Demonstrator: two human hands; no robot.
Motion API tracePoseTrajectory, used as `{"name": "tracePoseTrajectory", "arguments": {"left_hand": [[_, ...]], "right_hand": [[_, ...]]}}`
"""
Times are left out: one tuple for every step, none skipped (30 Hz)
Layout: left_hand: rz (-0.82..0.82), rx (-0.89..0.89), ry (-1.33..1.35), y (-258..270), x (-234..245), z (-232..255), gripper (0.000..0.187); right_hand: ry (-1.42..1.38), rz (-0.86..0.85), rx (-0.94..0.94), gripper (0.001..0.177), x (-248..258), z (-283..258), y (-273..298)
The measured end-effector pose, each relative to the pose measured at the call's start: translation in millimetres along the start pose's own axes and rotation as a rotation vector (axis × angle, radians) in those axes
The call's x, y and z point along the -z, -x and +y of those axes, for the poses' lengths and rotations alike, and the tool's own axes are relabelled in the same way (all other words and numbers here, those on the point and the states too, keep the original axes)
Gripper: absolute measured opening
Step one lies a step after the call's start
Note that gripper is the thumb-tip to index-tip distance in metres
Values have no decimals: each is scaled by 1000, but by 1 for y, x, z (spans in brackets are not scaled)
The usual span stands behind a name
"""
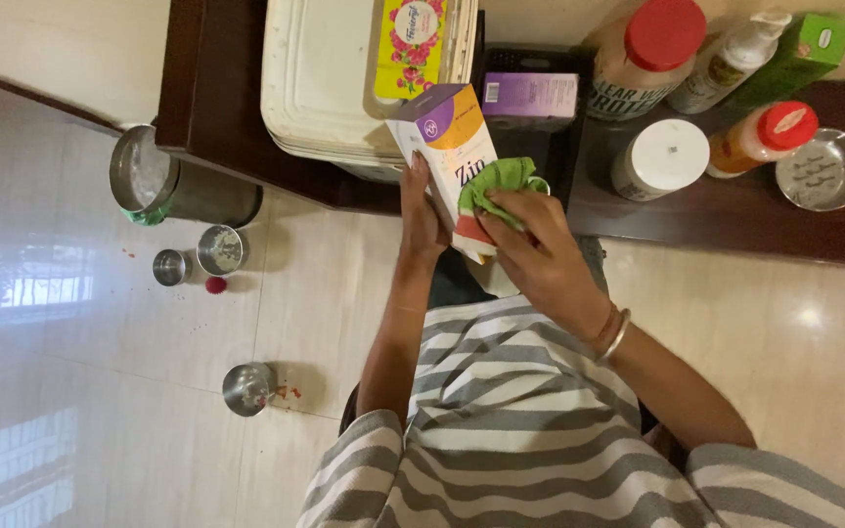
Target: Cleaning and wiping various containers and boxes on a shelf with a cloth.
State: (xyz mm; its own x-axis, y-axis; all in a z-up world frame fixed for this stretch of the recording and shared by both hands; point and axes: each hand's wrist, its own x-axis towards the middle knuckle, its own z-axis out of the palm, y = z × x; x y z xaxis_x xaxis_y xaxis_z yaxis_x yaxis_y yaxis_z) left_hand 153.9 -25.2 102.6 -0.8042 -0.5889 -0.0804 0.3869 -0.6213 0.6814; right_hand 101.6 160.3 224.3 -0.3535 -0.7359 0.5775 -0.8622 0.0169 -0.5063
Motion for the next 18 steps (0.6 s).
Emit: {"name": "tracePoseTrajectory", "arguments": {"left_hand": [[4,2,0,1,2,-2,57],[2,22,9,3,3,-4,56],[-3,41,16,3,3,-4,55],[-2,42,15,4,12,-14,55],[-81,15,-49,4,21,-23,54],[-161,-12,-112,5,29,-33,52],[-161,-16,-112,4,36,-40,52],[-63,-4,-105,4,42,-46,52],[34,11,-99,4,48,-52,53],[33,11,-100,3,44,-46,53],[-15,-29,-61,3,40,-41,53],[-62,-71,-23,3,36,-35,55],[-60,-74,-22,4,27,-26,55],[-50,-114,19,4,18,-17,58],[-39,-152,59,5,9,-8,63],[-38,-152,60,5,5,-5,63],[20,-76,190,5,1,-2,65],[79,-2,321,5,-3,1,67]], "right_hand": [[-2,-3,-3,47,-4,3,0],[8,23,2,45,-7,5,-1],[18,52,8,44,-11,8,-2],[16,52,6,44,-11,9,-11],[33,103,-8,43,-10,10,-20],[49,154,-21,43,-10,12,-30],[49,155,-18,43,-7,11,-34],[44,170,-47,45,-4,11,-38],[39,186,-78,46,-1,10,-42],[40,188,-78,46,-2,9,-38],[36,187,-78,46,-3,8,-34],[32,187,-77,47,-3,8,-30],[31,185,-75,47,-7,9,-19],[20,200,-120,44,-11,11,-8],[9,214,-168,42,-15,13,4],[8,212,-168,42,-21,20,14],[-166,264,-382,35,-28,27,25],[-342,311,-595,29,-34,34,37]]}}
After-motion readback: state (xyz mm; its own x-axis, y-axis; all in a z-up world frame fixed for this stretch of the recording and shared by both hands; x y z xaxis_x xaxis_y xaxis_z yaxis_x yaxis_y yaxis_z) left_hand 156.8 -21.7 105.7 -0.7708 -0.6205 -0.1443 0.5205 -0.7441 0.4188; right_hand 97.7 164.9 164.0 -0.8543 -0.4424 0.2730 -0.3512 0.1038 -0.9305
